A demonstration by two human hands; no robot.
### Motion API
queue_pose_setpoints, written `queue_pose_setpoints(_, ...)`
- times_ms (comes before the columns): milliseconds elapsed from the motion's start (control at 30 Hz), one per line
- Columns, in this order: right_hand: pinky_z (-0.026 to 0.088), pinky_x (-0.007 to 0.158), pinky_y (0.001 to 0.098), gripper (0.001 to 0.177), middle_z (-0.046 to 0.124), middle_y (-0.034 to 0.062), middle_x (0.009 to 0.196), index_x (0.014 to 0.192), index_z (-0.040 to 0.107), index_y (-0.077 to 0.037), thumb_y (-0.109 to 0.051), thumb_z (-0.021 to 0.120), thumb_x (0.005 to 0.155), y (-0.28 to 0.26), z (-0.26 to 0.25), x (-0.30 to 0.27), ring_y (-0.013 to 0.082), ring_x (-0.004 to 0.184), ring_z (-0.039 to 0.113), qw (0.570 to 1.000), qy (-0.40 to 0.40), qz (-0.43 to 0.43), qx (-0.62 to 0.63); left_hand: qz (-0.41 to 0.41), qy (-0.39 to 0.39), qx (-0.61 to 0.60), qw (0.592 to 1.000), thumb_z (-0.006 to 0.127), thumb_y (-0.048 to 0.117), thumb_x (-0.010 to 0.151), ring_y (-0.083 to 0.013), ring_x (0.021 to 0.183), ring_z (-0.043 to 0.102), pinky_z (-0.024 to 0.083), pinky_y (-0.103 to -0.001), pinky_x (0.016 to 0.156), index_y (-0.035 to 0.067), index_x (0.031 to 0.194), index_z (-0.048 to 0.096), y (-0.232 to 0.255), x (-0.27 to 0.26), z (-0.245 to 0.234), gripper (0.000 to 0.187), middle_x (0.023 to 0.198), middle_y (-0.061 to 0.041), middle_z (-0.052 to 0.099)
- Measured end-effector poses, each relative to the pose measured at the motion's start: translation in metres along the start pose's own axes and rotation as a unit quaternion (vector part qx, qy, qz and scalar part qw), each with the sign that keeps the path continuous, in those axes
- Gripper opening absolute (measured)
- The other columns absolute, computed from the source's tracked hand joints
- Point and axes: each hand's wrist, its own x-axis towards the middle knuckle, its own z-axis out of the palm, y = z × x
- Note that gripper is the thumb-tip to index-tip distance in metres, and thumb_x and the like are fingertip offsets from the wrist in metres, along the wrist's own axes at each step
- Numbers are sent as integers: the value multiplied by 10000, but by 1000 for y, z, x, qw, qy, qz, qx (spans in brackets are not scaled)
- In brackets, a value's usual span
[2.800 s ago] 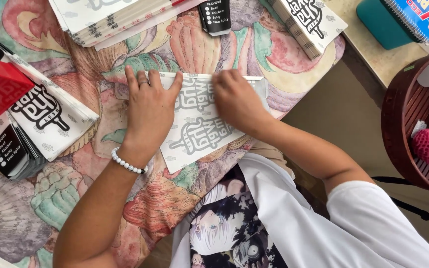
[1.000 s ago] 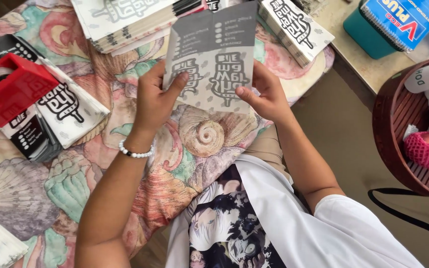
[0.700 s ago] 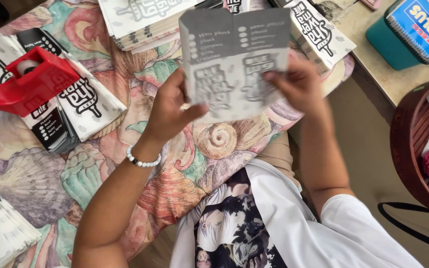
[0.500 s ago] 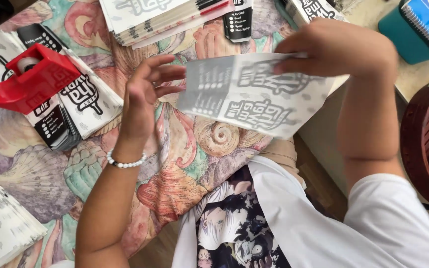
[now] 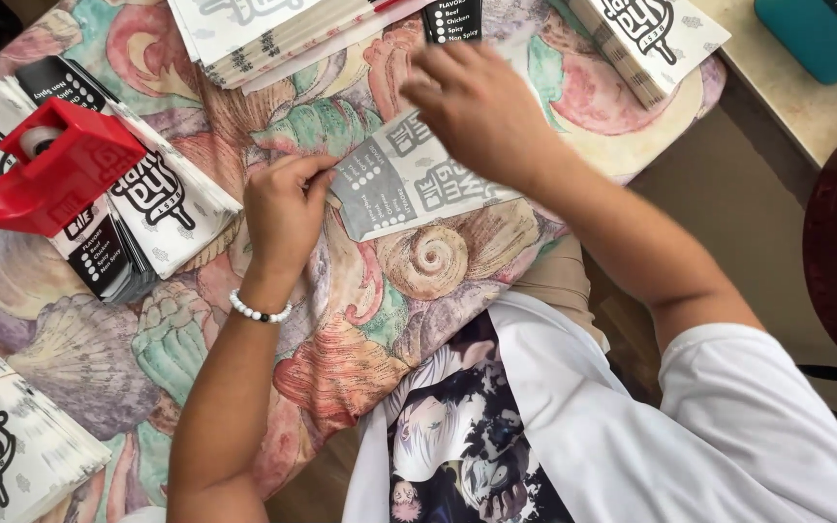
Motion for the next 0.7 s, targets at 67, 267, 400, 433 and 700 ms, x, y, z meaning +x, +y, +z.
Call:
queue_pose_setpoints(67, 561, 857, 336, 124, 695, 105, 1077, 1079, 744, -92, -106, 674, 978, -34, 6, -37, 244, 990, 667, 998, -10, 2, 64, -2, 6, -19, 1000, 803, 74, 925, -198, 728, 720, 567, -373, 774, 94, 1073, 800, 0, -6, 1, 149, 915, -68, 787)
queue_pose_setpoints(267, 561, 802, 344, 126, 679, 127, 974, 998, 724, -33, -68, 603, 990, -95, 17, -106, 273, 948, 681, 989, -2, -16, 144, 7, 40, -12, 999, 768, 51, 932, -258, 894, 764, 597, -388, 806, 140, 1058, 802, 6, -33, 12, 158, 947, -49, 786)
queue_pose_setpoints(400, 557, 838, 386, 225, 659, 148, 1092, 1092, 701, -4, -71, 501, 1016, -105, 13, -109, 318, 1013, 673, 982, 73, 32, 170, 33, 1, -34, 999, 748, 4, 932, -340, 1017, 744, 466, -565, 1067, 62, 1070, 798, 32, -44, -3, 157, 1027, -144, 784)
queue_pose_setpoints(433, 557, 838, 386, 225, 659, 148, 1092, 1092, 701, -4, -71, 501, 1016, -105, 14, -109, 318, 1013, 673, 982, 72, 32, 172, 32, 0, -34, 999, 748, 4, 932, -340, 1017, 744, 466, -565, 1067, 62, 1070, 798, 35, -48, -4, 157, 1027, -144, 784)
queue_pose_setpoints(700, 551, 809, 413, 175, 668, 173, 1053, 1052, 717, 11, -48, 570, 976, -105, 9, -103, 353, 949, 676, 978, 82, 40, 190, 101, -16, 50, 994, 723, 30, 922, -295, 1110, 721, 336, -581, 1180, 98, 1004, 793, 34, -74, 11, 127, 1113, -73, 777)
